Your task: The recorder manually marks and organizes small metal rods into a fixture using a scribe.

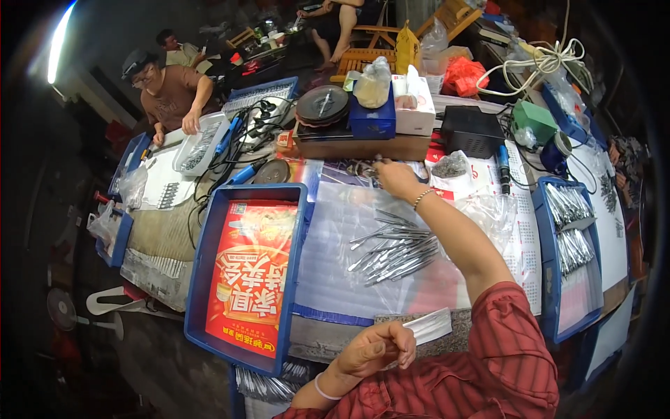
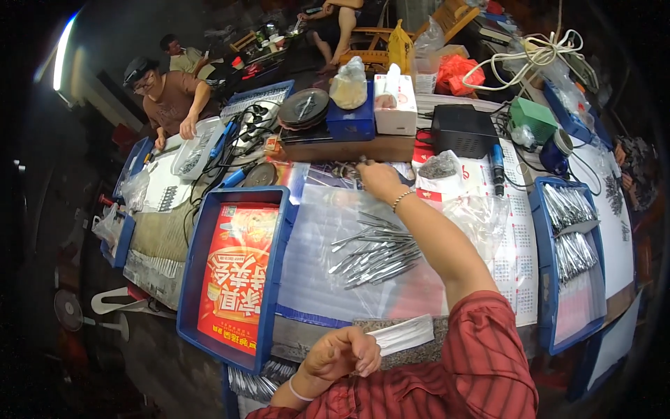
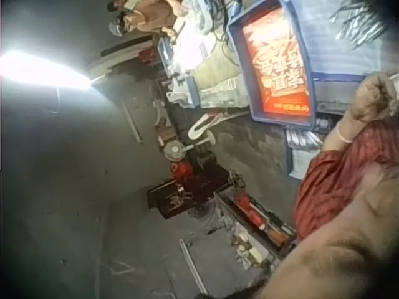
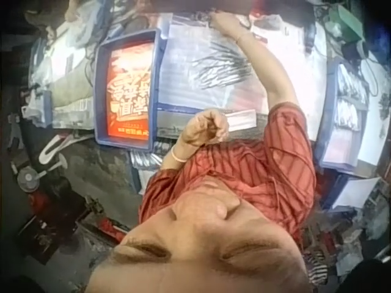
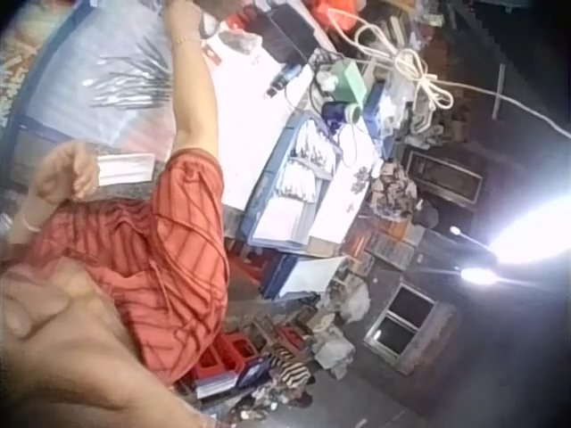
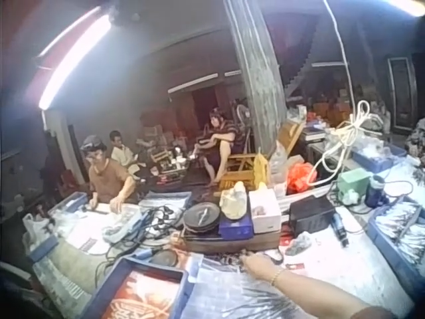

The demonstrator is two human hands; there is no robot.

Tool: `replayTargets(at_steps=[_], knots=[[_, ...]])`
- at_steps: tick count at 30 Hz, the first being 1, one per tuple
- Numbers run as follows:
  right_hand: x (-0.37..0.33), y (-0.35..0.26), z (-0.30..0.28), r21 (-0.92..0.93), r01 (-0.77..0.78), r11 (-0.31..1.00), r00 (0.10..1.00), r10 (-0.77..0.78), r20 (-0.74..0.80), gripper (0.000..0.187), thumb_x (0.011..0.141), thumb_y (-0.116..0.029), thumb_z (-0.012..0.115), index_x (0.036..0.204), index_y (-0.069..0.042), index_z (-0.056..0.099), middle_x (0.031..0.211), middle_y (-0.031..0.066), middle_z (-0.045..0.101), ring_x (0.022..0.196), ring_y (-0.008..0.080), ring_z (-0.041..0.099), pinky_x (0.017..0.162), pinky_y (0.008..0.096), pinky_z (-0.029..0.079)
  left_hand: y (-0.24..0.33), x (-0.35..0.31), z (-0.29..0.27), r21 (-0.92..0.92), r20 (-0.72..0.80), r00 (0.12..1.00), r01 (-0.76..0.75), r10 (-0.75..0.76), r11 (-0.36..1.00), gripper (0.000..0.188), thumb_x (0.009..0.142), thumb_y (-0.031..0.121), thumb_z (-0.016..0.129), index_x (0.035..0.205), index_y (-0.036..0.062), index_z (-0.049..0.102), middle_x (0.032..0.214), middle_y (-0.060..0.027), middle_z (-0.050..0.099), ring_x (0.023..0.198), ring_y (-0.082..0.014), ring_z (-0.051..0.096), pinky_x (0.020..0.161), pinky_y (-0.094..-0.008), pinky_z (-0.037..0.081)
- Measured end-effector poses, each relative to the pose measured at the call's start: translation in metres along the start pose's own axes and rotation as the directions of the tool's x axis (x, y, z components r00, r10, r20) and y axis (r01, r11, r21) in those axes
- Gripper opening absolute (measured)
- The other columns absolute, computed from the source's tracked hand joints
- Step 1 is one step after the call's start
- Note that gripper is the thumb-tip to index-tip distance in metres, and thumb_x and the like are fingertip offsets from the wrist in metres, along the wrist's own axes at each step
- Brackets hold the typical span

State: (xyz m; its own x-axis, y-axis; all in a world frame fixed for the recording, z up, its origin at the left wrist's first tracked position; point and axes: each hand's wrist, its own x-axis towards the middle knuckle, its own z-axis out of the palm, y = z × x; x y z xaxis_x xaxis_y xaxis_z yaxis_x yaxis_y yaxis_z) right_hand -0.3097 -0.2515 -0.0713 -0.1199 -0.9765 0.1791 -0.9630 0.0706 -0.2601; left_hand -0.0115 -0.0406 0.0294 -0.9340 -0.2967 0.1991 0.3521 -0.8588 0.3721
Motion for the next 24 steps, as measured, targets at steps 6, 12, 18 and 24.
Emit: replayTargets(at_steps=[6,12,18,24], knots=[[-0.023,0.037,-0.027,-0.063,-0.207,0.976,0.977,0.203,-0.058,0.023,0.085,-0.011,0.050,0.093,0.005,0.064,0.094,0.0252,0.067,0.085,0.0394,0.067,0.073,0.0485,0.054,0.006,-0.026,-0.022,-0.042,-0.088,0.993,-0.084,0.080,0.996,0.039,0.092,0.039,0.062,0.103,0.0014,0.054,0.087,-0.0092,0.052,0.080,-0.0199,0.051,0.074,-0.0317,0.042],[-0.027,0.026,-0.048,-0.056,-0.253,0.966,0.964,0.256,0.067,0.022,0.086,-0.012,0.050,0.099,0.000,0.064,0.094,0.0241,0.067,0.086,0.0405,0.067,0.076,0.0494,0.053,0.019,-0.022,-0.030,0.524,-0.489,0.871,0.253,0.044,0.813,0.028,0.093,0.018,0.062,0.111,-0.0022,0.057,0.097,-0.0073,0.062,0.092,-0.0149,0.059,0.083,-0.0282,0.047],[-0.034,0.004,-0.027,-0.204,-0.134,0.970,0.984,0.106,-0.141,0.020,0.086,-0.010,0.052,0.102,-0.005,0.062,0.098,0.0210,0.067,0.085,0.0361,0.068,0.073,0.0492,0.054,0.049,0.005,-0.073,0.905,-0.168,0.806,0.355,0.567,-0.236,0.033,0.083,0.012,0.067,0.113,0.0009,0.058,0.106,-0.0177,0.059,0.099,-0.0365,0.058,0.086,-0.0416,0.046],[-0.027,-0.028,-0.020,-0.010,-0.059,0.998,0.998,0.059,0.016,0.033,0.083,-0.018,0.060,0.114,-0.005,0.060,0.099,0.0200,0.065,0.092,0.0381,0.065,0.080,0.0480,0.052,0.035,-0.010,-0.092,0.720,-0.194,0.764,0.536,0.615,-0.440,0.047,0.080,0.016,0.071,0.122,0.0042,0.053,0.122,-0.0185,0.052,0.114,-0.0371,0.050,0.096,-0.0480,0.037]])
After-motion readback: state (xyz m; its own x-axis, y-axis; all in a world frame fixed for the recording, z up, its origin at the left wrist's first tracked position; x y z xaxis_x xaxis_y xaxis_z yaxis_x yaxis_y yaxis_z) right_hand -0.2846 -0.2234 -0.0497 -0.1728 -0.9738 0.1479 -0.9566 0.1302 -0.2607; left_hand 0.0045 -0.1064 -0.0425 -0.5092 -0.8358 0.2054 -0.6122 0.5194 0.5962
